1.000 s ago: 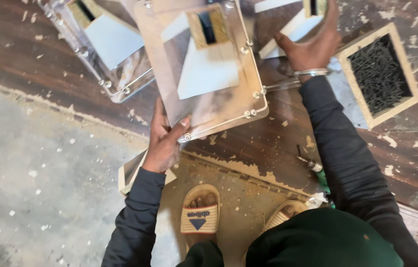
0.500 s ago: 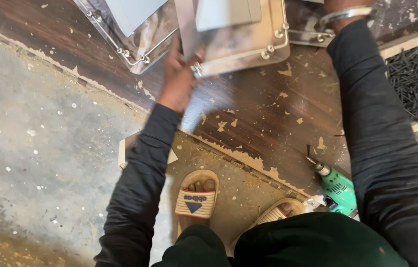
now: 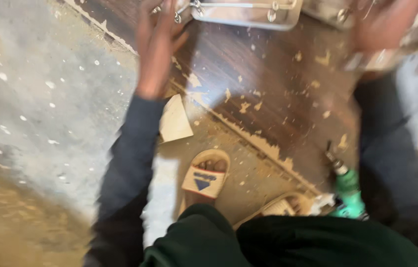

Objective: The person uses a green corded drill to drive screws into a rectangular metal frame with white corner pieces. They repeatedly position the frame, insert screws, and tighten them, occasionally flipping the frame to work on different sides.

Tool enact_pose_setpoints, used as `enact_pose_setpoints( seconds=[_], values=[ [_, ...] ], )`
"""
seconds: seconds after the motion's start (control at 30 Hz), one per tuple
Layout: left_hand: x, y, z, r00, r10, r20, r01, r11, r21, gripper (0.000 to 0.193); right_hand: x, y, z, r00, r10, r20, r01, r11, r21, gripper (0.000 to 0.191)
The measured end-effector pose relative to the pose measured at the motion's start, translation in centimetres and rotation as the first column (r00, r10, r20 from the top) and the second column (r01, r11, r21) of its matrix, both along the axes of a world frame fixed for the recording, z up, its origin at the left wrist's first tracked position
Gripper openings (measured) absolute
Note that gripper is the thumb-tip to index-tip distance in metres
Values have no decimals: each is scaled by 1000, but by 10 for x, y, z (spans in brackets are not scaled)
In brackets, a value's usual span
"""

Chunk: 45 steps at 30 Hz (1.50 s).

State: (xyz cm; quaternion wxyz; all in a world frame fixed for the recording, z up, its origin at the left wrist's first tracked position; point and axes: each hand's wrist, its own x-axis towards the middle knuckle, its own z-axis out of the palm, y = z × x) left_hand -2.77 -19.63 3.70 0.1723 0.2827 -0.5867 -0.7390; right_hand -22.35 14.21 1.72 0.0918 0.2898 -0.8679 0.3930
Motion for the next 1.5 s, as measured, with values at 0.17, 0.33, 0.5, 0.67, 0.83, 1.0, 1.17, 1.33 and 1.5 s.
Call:
enact_pose_setpoints(
  seconds=[0.17,0.33,0.5,0.67,0.83,1.0,1.17,1.33,1.5],
  values=[
    [152,-13,41,855,-160,494,510,437,-741,75,124,-53,-30,646,503,575,-380,865,-329,74],
    [219,15,17,797,-85,598,597,260,-759,102,201,-80,-43,470,599,648,-648,733,-208,68],
    [199,51,5,816,-68,574,554,377,-743,80,218,-14,-30,549,504,667,-524,829,-195,55],
    [168,99,60,869,-244,429,494,438,-751,61,233,140,16,752,121,647,-60,991,-116,52],
    [104,167,73,740,-607,290,653,545,-526,48,335,312,54,613,-789,-49,761,572,304,50],
    [53,256,42,527,-844,101,828,484,-283,42,431,400,43,62,-982,-177,807,-55,588,96],
    [46,333,28,374,-856,356,919,290,-268,42,461,405,25,241,-964,111,833,264,486,95],
    [55,390,14,261,-945,196,964,243,-108,40,443,352,-2,406,-842,355,824,506,256,47],
    [46,399,20,245,-964,104,963,230,-140,42,427,331,30,417,-823,386,850,503,153,48]
  ],
)
